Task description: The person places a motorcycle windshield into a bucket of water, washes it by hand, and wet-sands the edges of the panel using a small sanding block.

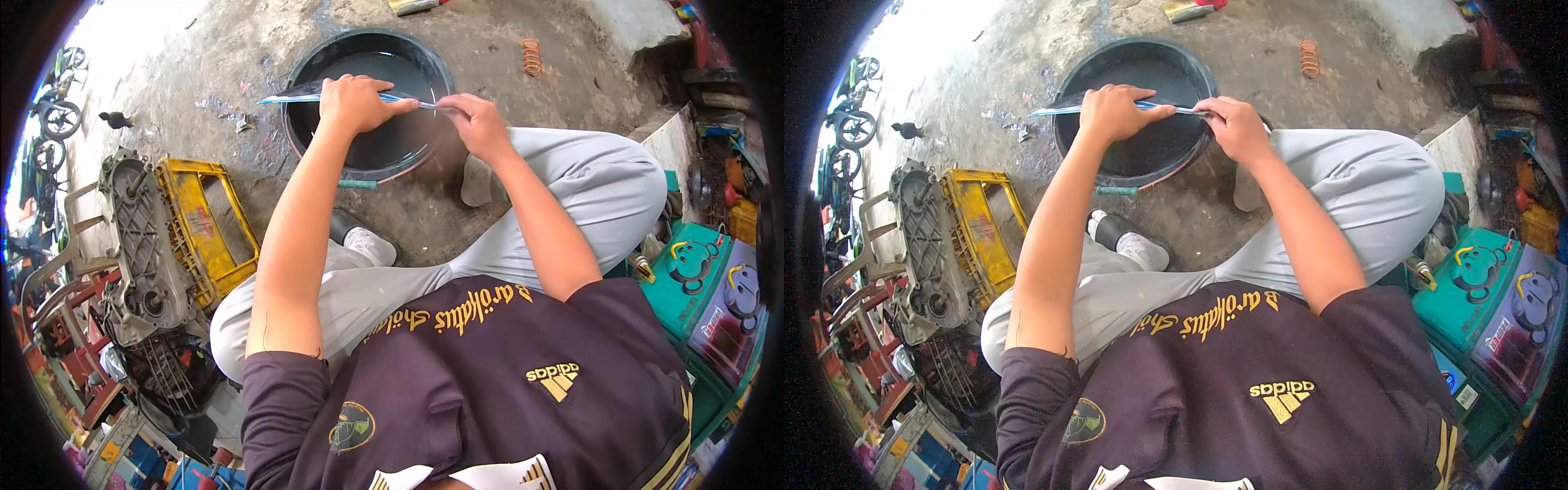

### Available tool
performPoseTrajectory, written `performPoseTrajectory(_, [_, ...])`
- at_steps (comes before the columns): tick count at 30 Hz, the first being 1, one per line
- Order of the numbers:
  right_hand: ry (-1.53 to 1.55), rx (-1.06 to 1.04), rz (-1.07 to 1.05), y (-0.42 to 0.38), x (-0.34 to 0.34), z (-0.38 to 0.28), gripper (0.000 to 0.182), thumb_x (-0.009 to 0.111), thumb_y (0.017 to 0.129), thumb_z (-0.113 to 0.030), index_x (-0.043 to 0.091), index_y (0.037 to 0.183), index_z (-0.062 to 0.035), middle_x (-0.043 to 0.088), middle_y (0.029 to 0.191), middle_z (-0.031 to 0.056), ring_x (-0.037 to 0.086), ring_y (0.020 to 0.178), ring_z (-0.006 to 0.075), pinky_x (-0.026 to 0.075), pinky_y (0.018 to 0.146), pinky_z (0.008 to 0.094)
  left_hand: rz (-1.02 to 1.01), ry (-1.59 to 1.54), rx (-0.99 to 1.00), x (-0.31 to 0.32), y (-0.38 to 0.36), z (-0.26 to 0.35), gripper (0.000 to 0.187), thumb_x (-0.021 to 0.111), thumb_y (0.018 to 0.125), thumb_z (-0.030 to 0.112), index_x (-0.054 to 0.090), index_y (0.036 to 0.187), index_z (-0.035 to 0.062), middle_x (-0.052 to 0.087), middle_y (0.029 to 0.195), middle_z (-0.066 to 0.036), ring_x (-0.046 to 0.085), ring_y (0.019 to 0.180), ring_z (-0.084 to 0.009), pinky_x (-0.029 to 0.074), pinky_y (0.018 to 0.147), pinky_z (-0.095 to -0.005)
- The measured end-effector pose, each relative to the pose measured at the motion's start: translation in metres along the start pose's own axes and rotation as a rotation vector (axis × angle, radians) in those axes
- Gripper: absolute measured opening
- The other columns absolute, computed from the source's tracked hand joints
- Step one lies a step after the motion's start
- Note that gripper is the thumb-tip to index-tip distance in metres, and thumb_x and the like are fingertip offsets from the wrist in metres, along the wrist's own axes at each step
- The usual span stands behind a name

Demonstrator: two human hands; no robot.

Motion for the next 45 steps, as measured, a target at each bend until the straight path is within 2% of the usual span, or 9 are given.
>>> performPoseTrajectory(9, [-0.019,0.057,-0.004,-0.005,-0.006,-0.005,0.021,0.065,0.09,-0.002,0.074,0.108,-0.0073,0.073,0.096,0.0127,0.07,0.086,0.0305,0.054,0.077,0.0368,-0.028,-0.015,-0.015,0.001,0.003,-0.001,0.084,0.053,0.078,0.091,0.076,0.125,0.0252,0.073,0.127,-0.007,0.064,0.122,-0.0255,0.044,0.1,-0.0443])
performPoseTrajectory(14, [-0.005,0.04,0.046,-0.006,-0.002,0.012,0.021,0.065,0.09,-0.002,0.074,0.109,-0.0072,0.073,0.098,0.0132,0.071,0.087,0.0316,0.054,0.077,0.0374,0.107,0.009,0.032,0.003,0.0,-0.002,0.081,0.055,0.079,0.088,0.076,0.125,0.0251,0.074,0.123,-0.011,0.066,0.121,-0.0284,0.047,0.101,-0.046])
performPoseTrajectory(17, [-0.005,-0.026,0.046,-0.002,0.003,0.001,0.021,0.064,0.09,-0.002,0.074,0.108,-0.0074,0.073,0.097,0.0133,0.071,0.088,0.0325,0.054,0.077,0.0377,0.023,0.013,-0.002,0.001,0.0,0.002,0.08,0.055,0.079,0.088,0.076,0.126,0.0254,0.074,0.125,-0.01,0.066,0.122,-0.0276,0.046,0.101,-0.0456])
performPoseTrajectory(19, [-0.067,-0.037,0.016,-0.001,0.004,-0.001,0.021,0.064,0.092,-0.001,0.075,0.11,-0.0051,0.074,0.103,0.013,0.072,0.09,0.0264,0.054,0.08,0.0334,-0.028,-0.004,-0.022,0.003,0.003,-0.001,0.085,0.052,0.078,0.091,0.075,0.127,0.0263,0.072,0.129,-0.005,0.062,0.125,-0.0243,0.042,0.102,-0.0438])
performPoseTrajectory(22, [-0.075,0.085,-0.014,-0.009,-0.004,0.005,0.021,0.065,0.091,-0.002,0.075,0.11,-0.0051,0.074,0.103,0.0133,0.072,0.091,0.0275,0.054,0.08,0.0336,0.019,0.019,-0.002,0.003,0.0,-0.002,0.083,0.053,0.079,0.089,0.074,0.128,0.0264,0.072,0.128,-0.006,0.063,0.125,-0.0251,0.044,0.102,-0.0439])
performPoseTrajectory(29, [0.062,-0.01,0.039,-0.008,0.008,-0.009,0.019,0.065,0.091,-0.001,0.074,0.107,-0.0053,0.074,0.1,0.0141,0.071,0.088,0.0306,0.055,0.079,0.0362,0.0,0.011,-0.014,0.006,0.0,-0.002,0.086,0.051,0.078,0.092,0.075,0.128,0.0265,0.073,0.126,-0.006,0.064,0.122,-0.0241,0.043,0.101,-0.0432])
performPoseTrajectory(38, [0.025,0.116,0.015,-0.004,-0.001,-0.005,0.021,0.063,0.09,0.001,0.073,0.108,-0.0052,0.073,0.097,0.0143,0.071,0.086,0.0282,0.054,0.077,0.0356,-0.009,0.003,-0.016,0.006,0.004,-0.003,0.086,0.053,0.076,0.092,0.075,0.129,0.0265,0.074,0.125,-0.006,0.065,0.122,-0.0246,0.043,0.1,-0.0437])
performPoseTrajectory(42, [0.035,0.003,0.078,-0.005,0.001,0.008,0.02,0.063,0.09,0.0,0.072,0.108,-0.0056,0.072,0.096,0.0146,0.071,0.085,0.0296,0.054,0.076,0.0364,0.009,0.025,-0.008,0.001,0.002,-0.001,0.086,0.052,0.077,0.092,0.074,0.129,0.0266,0.073,0.126,-0.006,0.065,0.123,-0.0244,0.044,0.1,-0.044])
performPoseTrajectory(45, [-0.024,0.007,-0.01,-0.003,0.002,-0.008,0.02,0.064,0.091,-0.001,0.074,0.108,-0.0039,0.074,0.099,0.0119,0.07,0.085,0.0239,0.053,0.076,0.0326,-0.038,-0.012,-0.027,0.002,0.004,-0.002,0.086,0.052,0.077,0.092,0.075,0.128,0.0268,0.073,0.127,-0.006,0.063,0.124,-0.0243,0.043,0.101,-0.0443])
Point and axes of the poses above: each hand's wrist, its own y-axis towards the middle knuckle, its own x-axis out of the palm, z = x × y, the point moved 2 cm from there along y, towards the middle knuckle
